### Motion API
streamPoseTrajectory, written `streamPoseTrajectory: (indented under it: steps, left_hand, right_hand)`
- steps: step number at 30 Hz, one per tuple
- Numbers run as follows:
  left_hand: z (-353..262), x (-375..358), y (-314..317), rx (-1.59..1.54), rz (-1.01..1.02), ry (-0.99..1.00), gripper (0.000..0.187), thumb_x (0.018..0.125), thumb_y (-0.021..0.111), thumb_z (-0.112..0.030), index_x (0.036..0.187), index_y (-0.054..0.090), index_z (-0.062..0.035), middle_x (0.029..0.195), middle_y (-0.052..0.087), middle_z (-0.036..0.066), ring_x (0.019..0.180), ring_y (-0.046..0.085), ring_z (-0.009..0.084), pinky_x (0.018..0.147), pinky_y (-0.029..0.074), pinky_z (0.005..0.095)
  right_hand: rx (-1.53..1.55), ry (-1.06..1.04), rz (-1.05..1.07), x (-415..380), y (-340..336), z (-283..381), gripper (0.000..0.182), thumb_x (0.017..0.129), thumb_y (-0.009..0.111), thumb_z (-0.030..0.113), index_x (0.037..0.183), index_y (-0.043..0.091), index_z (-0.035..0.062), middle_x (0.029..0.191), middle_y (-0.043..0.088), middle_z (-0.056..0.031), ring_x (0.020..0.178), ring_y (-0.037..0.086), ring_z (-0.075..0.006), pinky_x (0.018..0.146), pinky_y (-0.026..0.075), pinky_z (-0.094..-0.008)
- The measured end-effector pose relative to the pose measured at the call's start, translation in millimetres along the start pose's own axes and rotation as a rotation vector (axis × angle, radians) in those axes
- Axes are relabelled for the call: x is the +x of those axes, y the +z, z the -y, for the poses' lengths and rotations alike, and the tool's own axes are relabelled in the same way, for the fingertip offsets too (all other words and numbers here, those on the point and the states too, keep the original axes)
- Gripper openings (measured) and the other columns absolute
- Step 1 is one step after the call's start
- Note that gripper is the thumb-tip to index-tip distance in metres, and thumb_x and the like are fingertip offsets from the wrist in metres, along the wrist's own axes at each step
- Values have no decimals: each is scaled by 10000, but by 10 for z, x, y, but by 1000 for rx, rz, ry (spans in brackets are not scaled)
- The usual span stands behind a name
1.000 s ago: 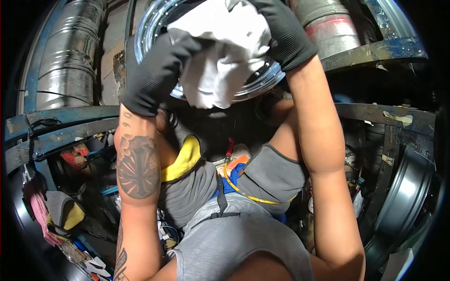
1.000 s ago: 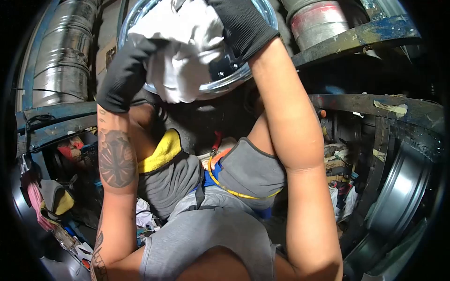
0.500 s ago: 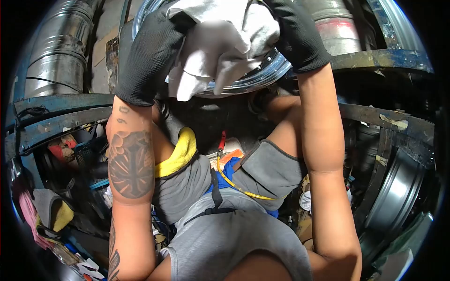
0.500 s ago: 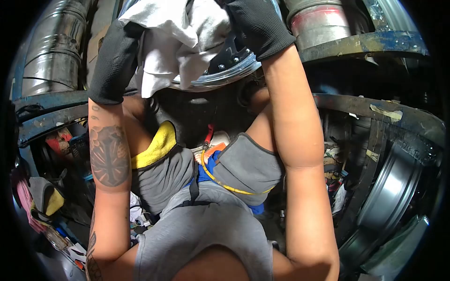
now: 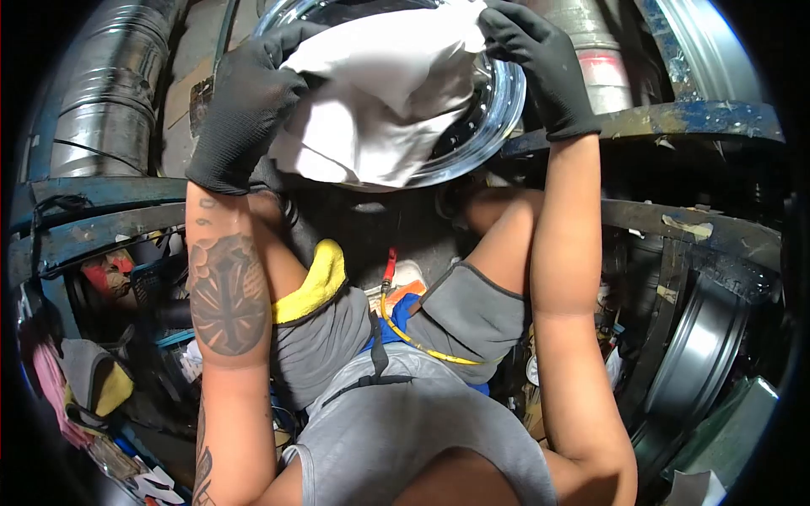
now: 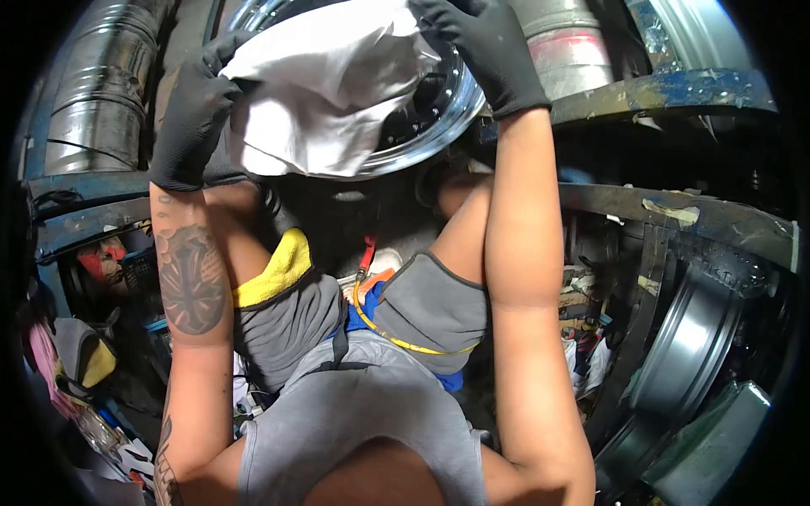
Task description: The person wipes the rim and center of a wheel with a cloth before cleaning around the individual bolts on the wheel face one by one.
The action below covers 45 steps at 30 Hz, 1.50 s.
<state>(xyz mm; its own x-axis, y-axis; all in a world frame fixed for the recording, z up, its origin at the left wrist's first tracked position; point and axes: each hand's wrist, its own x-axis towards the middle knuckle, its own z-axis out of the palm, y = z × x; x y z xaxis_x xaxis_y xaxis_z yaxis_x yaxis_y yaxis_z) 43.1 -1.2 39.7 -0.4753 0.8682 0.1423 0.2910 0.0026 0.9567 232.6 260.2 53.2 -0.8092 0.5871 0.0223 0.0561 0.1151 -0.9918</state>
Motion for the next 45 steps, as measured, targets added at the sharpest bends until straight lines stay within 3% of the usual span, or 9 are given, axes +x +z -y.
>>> streamPoseTrajectory:
  steps: [4, 10, 14, 19, 27, 34, 38, 40, 45]
  left_hand:
    - [64, 38, -142, 50, 117, 46, 326, 840, 617, -8, 1154, 693, 35, 1077, 726, 69, 989, 665, 128, 900, 528, 269]
    - [42, 181, 165, 157, 243, 198, 232, 896, 701, -85, 1112, 726, -7, 1004, 745, 56, 949, 683, 128, 882, 532, 293]
    - [46, 263, 124, 174, 160, 204, 263, 915, 650, -13, 1153, 758, -35, 1092, 768, 72, 1031, 711, 173, 944, 547, 309]
    - [196, 265, 123, 293, 183, 305, 279, 910, 662, -30, 1167, 767, -53, 1102, 770, 83, 1043, 720, 192, 963, 559, 335]
    - [126, 192, 84, 206, 271, 279, 372, 872, 722, -54, 1243, 728, -69, 1347, 666, 107, 1262, 620, 217, 1106, 466, 349]
    - [-191, -132, 58, 168, 338, 153, 590, 841, 727, -134, 1416, 618, -57, 1499, 567, 126, 1354, 544, 249, 1147, 425, 379]
    - [41, -1, -134, -298, 195, 376, 352, 1003, 689, -257, 1260, 678, -16, 1202, 676, 106, 1214, 616, 204, 1027, 502, 343]
    - [-100, 24, 63, -144, -217, 235, 285, 1006, 654, -187, 1236, 690, -24, 1146, 702, 88, 1056, 655, 159, 935, 534, 296]
    - [-404, -10, 239, 92, -128, -5, 191, 980, 674, -147, 1004, 737, 32, 864, 706, 15, 840, 639, 83, 769, 514, 246]
  right_hand:
    - [-181, -372, -98, -21, 175, -81, 380, 1010, 670, 275, 1286, 656, 15, 1026, 708, -95, 938, 682, -140, 825, 552, -304]
    - [-577, 91, 651, -214, 628, -75, 577, 960, 649, 586, 1201, 720, 67, 1004, 744, -166, 954, 702, -277, 901, 534, -394]
    - [-318, 203, 546, -150, 609, -48, 495, 942, 742, 481, 1199, 733, 58, 914, 741, -121, 708, 636, -170, 670, 526, -340]
    - [-659, 65, 608, -295, 622, -11, 612, 1031, 497, 597, 1228, 713, 59, 1118, 729, -227, 1045, 690, -388, 943, 516, -438]
    - [-234, -3, 515, -246, 563, 30, 470, 1021, 621, 400, 1247, 658, -10, 1111, 702, -106, 1039, 653, -181, 957, 495, -334]
    - [-176, -69, 305, -229, 466, -23, 395, 1001, 684, 302, 1235, 694, -16, 1124, 717, -63, 1052, 647, -138, 952, 503, -296]
    - [-186, -125, 234, -233, 519, -115, 327, 948, 755, 221, 1196, 722, 10, 1059, 743, -35, 915, 679, -106, 816, 545, -266]
    - [-327, -184, 293, -267, 604, 119, 367, 920, 787, 206, 1199, 696, -13, 1052, 736, -62, 964, 668, -136, 873, 532, -293]
    - [-466, -445, 231, -270, 759, 119, 380, 864, 835, 199, 1163, 712, 0, 1039, 745, -118, 957, 691, -166, 859, 541, -314]
